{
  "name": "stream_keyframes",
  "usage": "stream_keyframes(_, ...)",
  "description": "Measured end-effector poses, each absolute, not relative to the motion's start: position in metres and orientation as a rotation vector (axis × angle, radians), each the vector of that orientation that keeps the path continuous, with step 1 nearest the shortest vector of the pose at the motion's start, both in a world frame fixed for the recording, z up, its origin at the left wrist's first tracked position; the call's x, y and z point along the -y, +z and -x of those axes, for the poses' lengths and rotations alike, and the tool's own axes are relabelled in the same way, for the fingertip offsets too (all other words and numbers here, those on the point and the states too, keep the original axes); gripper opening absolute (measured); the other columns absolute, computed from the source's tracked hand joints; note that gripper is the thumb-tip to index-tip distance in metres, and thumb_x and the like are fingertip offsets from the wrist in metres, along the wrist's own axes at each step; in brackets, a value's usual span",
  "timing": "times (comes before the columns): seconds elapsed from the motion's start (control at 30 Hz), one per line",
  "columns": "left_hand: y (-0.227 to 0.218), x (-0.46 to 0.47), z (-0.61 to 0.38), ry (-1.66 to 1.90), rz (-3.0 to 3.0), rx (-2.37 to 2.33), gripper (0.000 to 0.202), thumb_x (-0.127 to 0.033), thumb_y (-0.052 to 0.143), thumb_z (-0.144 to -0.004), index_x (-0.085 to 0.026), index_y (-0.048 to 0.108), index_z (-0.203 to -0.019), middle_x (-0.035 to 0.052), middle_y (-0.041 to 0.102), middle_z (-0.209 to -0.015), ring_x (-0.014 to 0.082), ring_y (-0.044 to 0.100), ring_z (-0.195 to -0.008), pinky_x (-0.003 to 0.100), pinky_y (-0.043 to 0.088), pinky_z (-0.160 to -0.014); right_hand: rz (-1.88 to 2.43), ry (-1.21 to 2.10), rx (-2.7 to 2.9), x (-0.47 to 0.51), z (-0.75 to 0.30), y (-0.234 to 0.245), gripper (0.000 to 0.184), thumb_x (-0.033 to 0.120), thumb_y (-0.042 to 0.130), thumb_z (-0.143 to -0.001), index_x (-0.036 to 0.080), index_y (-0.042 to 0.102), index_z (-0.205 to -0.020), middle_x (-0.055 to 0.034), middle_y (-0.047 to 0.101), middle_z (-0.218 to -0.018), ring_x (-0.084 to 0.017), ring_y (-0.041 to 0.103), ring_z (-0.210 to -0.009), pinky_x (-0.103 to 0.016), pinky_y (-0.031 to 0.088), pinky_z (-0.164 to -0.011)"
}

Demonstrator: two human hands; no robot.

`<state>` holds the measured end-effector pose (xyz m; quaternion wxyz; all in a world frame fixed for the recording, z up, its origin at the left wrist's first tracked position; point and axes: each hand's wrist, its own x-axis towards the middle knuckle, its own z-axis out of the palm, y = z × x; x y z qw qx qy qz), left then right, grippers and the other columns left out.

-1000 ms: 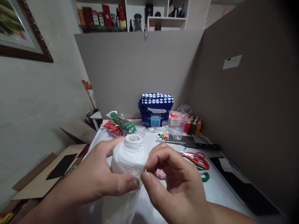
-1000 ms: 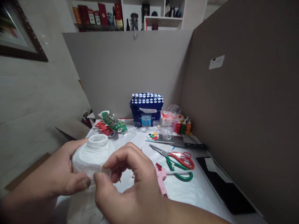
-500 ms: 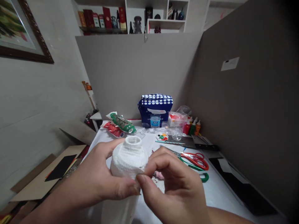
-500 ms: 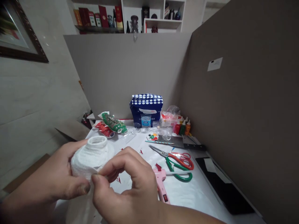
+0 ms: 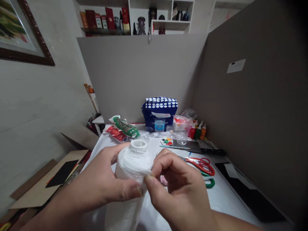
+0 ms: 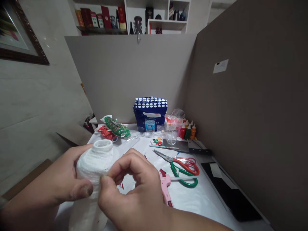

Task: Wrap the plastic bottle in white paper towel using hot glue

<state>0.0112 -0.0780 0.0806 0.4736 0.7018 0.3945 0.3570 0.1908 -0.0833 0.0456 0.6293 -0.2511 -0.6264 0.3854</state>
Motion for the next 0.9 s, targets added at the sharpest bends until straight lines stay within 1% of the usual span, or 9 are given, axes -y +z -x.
stream_keyframes(0.1,0.081,0.077,-0.012,0.874,-1.769,-0.975,0.065,-0.048,0.080,-0.067,-0.017,0.059,-0.120,0.0062,0.068,-0.106,0.0248,0.062,-0.095,0.025,0.049,-0.076,0.600,0.994,1.390,0.083,-0.190,0.046,0.014,0.010,0.061,-0.070,0.019,0.054,-0.063,0.0032,0.054,-0.063,-0.011,0.052,-0.058,-0.024,0.043,-0.053)
stream_keyframes(0.2,0.081,0.076,-0.015,0.879,-1.795,-1.034,0.060,-0.044,0.079,-0.069,-0.017,0.059,-0.119,0.0066,0.068,-0.109,0.0253,0.062,-0.097,0.025,0.049,-0.075,0.594,1.077,1.345,0.082,-0.189,0.050,0.012,0.011,0.062,-0.068,0.019,0.054,-0.062,0.0034,0.053,-0.061,-0.011,0.051,-0.057,-0.023,0.042,-0.052)
stream_keyframes(0.3,0.081,0.075,-0.020,0.898,-1.754,-1.072,0.056,-0.041,0.077,-0.067,-0.017,0.061,-0.115,0.0054,0.069,-0.101,0.0246,0.061,-0.092,0.025,0.048,-0.071,0.602,1.111,1.338,0.081,-0.190,0.053,0.012,0.012,0.063,-0.067,0.018,0.054,-0.061,0.0035,0.052,-0.059,-0.010,0.049,-0.055,-0.023,0.040,-0.051)
stream_keyframes(0.43,0.077,0.071,-0.026,0.958,-1.662,-1.099,0.051,-0.038,0.074,-0.065,-0.016,0.062,-0.109,0.0017,0.067,-0.086,0.0219,0.060,-0.083,0.025,0.047,-0.068,0.582,1.218,1.312,0.078,-0.192,0.049,0.015,0.012,0.067,-0.068,0.019,0.054,-0.063,0.0039,0.053,-0.061,-0.010,0.046,-0.056,-0.022,0.038,-0.051)
stream_keyframes(0.6,0.071,0.065,-0.025,0.993,-1.617,-1.053,0.049,-0.035,0.072,-0.063,-0.014,0.060,-0.106,0.0024,0.066,-0.084,0.0199,0.058,-0.076,0.025,0.047,-0.065,0.494,1.420,1.214,0.071,-0.194,0.040,0.027,0.018,0.073,-0.074,0.020,0.047,-0.067,0.0055,0.050,-0.066,-0.008,0.043,-0.058,-0.021,0.035,-0.053)
stream_keyframes(0.7,0.072,0.065,-0.022,0.980,-1.652,-1.052,0.048,-0.035,0.071,-0.063,-0.014,0.059,-0.104,0.0013,0.064,-0.081,0.0180,0.056,-0.073,0.024,0.045,-0.062,0.401,1.545,1.198,0.068,-0.196,0.038,0.029,0.022,0.075,-0.075,0.021,0.046,-0.072,0.0055,0.048,-0.069,-0.009,0.042,-0.059,-0.021,0.035,-0.053)
stream_keyframes(0.8,0.076,0.068,-0.023,0.966,-1.733,-1.012,0.041,-0.031,0.068,-0.064,-0.016,0.058,-0.101,0.0006,0.063,-0.082,0.0171,0.054,-0.074,0.023,0.044,-0.063,0.320,1.517,1.264,0.069,-0.198,0.039,0.027,0.025,0.072,-0.077,0.022,0.045,-0.076,0.0046,0.047,-0.073,-0.010,0.041,-0.063,-0.023,0.035,-0.055)
stream_keyframes(0.9,0.081,0.072,-0.029,0.940,-1.789,-1.008,0.030,-0.023,0.066,-0.062,-0.018,0.057,-0.091,-0.0009,0.062,-0.080,0.0165,0.055,-0.073,0.023,0.046,-0.064,0.376,1.400,1.309,0.074,-0.197,0.044,0.037,0.021,0.076,-0.071,0.023,0.039,-0.073,0.0060,0.043,-0.071,-0.010,0.038,-0.062,-0.022,0.034,-0.055)
